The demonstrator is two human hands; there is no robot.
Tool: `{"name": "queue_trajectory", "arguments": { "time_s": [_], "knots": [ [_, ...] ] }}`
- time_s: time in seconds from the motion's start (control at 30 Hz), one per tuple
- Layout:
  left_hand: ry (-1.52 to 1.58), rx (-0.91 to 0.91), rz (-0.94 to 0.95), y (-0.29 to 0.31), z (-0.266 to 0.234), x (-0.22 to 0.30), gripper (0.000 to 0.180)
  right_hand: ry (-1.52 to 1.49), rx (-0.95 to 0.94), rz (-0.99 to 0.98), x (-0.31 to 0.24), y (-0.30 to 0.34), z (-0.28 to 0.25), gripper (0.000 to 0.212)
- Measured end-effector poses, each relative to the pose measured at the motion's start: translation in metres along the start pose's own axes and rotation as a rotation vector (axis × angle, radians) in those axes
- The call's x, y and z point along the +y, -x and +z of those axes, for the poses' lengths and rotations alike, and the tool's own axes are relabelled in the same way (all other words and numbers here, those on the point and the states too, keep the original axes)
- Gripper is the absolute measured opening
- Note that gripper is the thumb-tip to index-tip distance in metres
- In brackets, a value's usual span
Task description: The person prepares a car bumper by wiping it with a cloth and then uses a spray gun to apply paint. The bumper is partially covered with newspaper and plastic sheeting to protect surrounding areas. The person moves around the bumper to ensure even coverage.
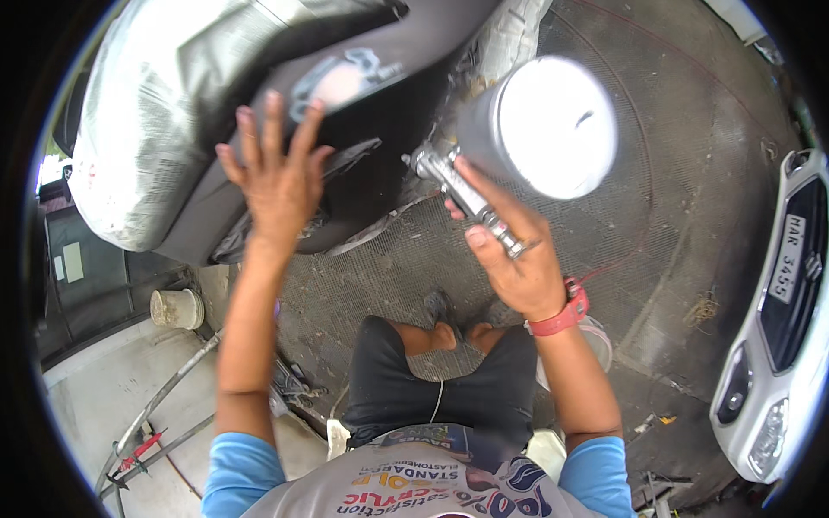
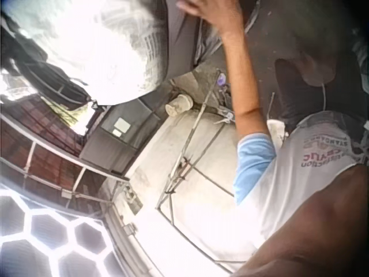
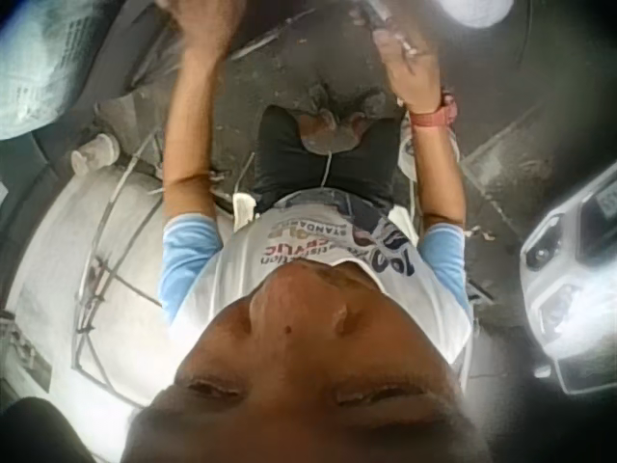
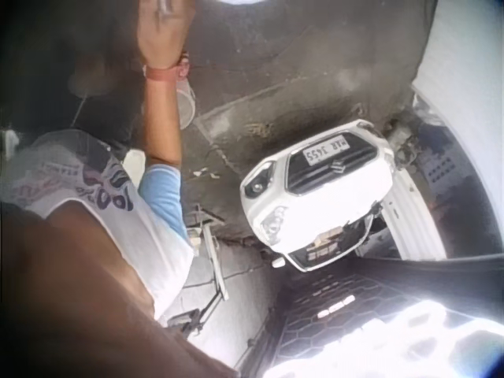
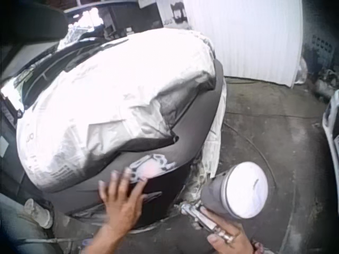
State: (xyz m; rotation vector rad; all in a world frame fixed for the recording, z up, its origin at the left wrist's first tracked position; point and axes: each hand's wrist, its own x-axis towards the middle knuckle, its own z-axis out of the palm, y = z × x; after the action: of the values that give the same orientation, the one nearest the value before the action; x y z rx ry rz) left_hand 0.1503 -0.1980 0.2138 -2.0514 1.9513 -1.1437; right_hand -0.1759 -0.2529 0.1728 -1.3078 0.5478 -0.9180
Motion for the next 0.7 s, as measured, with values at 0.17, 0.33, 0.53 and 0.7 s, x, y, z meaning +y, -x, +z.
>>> {"name": "queue_trajectory", "arguments": {
  "time_s": [0.17, 0.33, 0.53, 0.7],
  "knots": [
    [-0.255, 0.059, 0.284, -0.018, 0.001, -0.010, 0.100, -0.078, -0.014, -0.182, 0.071, -0.010, -0.013, 0.064],
    [-0.228, 0.178, 0.320, -0.045, -0.010, 0.032, 0.116, 0.049, -0.025, -0.291, 0.094, -0.003, -0.011, 0.067],
    [-0.181, 0.425, 0.338, -0.049, 0.023, 0.050, 0.135, 0.162, -0.033, -0.431, 0.118, 0.013, -0.009, 0.056],
    [-0.261, 0.153, 0.007, -0.004, -0.019, 0.022, 0.141, 0.150, -0.071, -0.386, 0.109, -0.004, -0.006, 0.050]
  ]
}}
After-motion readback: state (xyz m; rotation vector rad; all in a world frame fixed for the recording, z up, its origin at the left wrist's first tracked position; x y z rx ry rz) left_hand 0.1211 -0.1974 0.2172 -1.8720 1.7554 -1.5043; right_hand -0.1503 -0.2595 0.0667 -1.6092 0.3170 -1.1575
